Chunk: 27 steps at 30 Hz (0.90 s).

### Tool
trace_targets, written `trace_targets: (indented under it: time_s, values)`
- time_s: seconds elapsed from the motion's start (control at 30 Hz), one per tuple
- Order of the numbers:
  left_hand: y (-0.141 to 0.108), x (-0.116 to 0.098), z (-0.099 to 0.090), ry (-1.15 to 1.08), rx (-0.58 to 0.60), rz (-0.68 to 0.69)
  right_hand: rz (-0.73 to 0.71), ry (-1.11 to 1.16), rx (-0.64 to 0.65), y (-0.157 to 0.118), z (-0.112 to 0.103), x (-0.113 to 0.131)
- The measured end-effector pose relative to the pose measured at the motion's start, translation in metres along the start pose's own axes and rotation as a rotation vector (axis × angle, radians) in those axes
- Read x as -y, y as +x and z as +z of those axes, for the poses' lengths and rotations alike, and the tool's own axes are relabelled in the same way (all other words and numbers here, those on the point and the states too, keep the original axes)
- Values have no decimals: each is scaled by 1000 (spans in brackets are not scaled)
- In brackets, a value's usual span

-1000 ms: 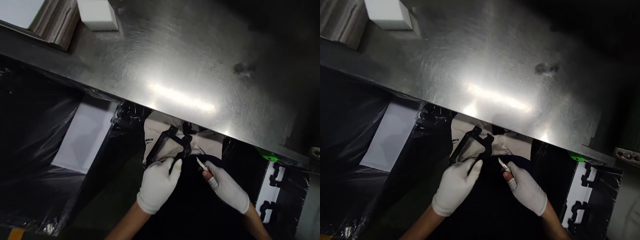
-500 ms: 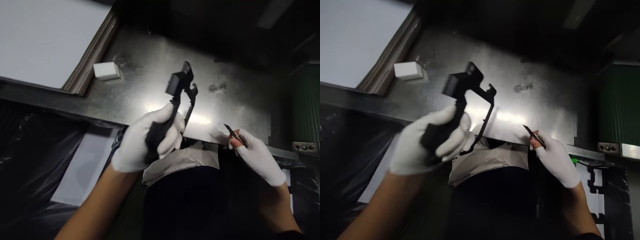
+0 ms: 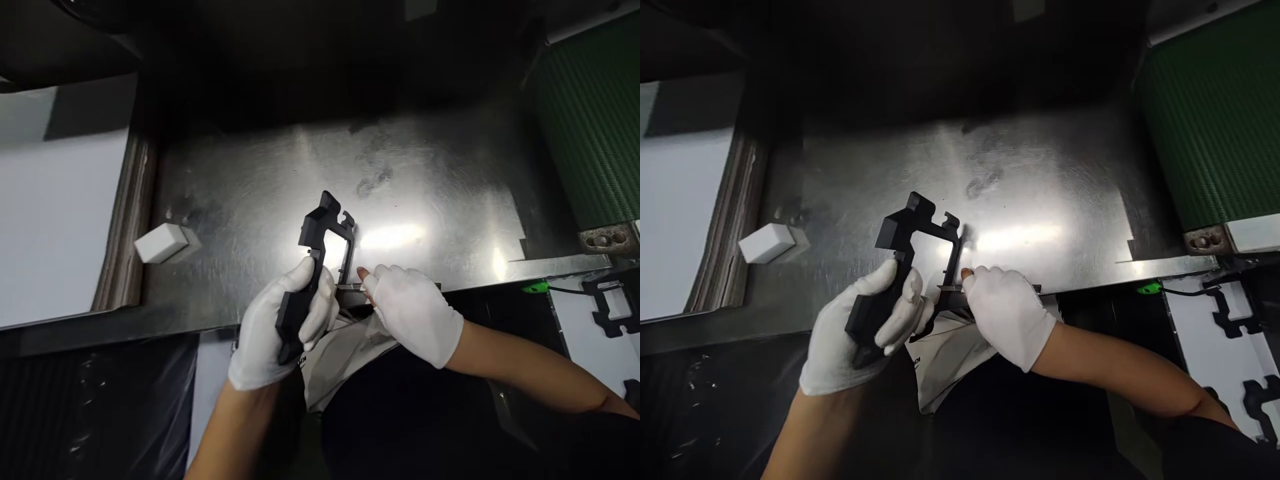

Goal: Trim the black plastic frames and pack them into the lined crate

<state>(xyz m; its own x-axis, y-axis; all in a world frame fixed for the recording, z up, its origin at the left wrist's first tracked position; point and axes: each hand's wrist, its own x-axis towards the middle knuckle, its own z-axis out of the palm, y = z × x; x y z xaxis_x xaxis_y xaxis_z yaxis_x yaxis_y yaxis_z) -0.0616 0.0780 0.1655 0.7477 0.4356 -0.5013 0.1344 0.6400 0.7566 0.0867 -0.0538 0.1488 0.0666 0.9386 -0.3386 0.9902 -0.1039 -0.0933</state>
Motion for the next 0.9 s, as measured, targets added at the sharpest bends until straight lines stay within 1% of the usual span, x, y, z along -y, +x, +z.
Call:
trace_targets:
  time_s: [0.1,0.27,0.4,0.53,0.6,0.67,0.73,0.8,0.83,0.87,0.9]
  values:
    - [2,0,2,42,-24,-27,0,-12,-1,2,-5,-3]
    - [2,-1,8,87,-64,-46,29,-47,-34,9,-6,-11]
    - [1,-1,9,71,-58,-35,123,-51,-25,13,-15,-22]
    - [3,2,4,27,-32,-31,194,47,13,13,-25,-33]
    - [3,5,-1,-6,-2,4,260,80,-24,16,-25,-38]
    - [2,9,-5,-76,24,73,314,111,-74,22,-22,-42]
    - [-4,12,-9,-181,46,152,310,162,-159,27,-18,-44]
    - [-12,16,-12,-288,84,228,268,307,-309,30,-14,-40]
    - [-17,17,-12,-342,105,263,239,452,-377,30,-12,-35]
    - [-21,19,-11,-396,126,299,199,654,-409,30,-9,-30]
    - [-25,21,-10,-452,145,334,147,904,-392,30,-5,-23]
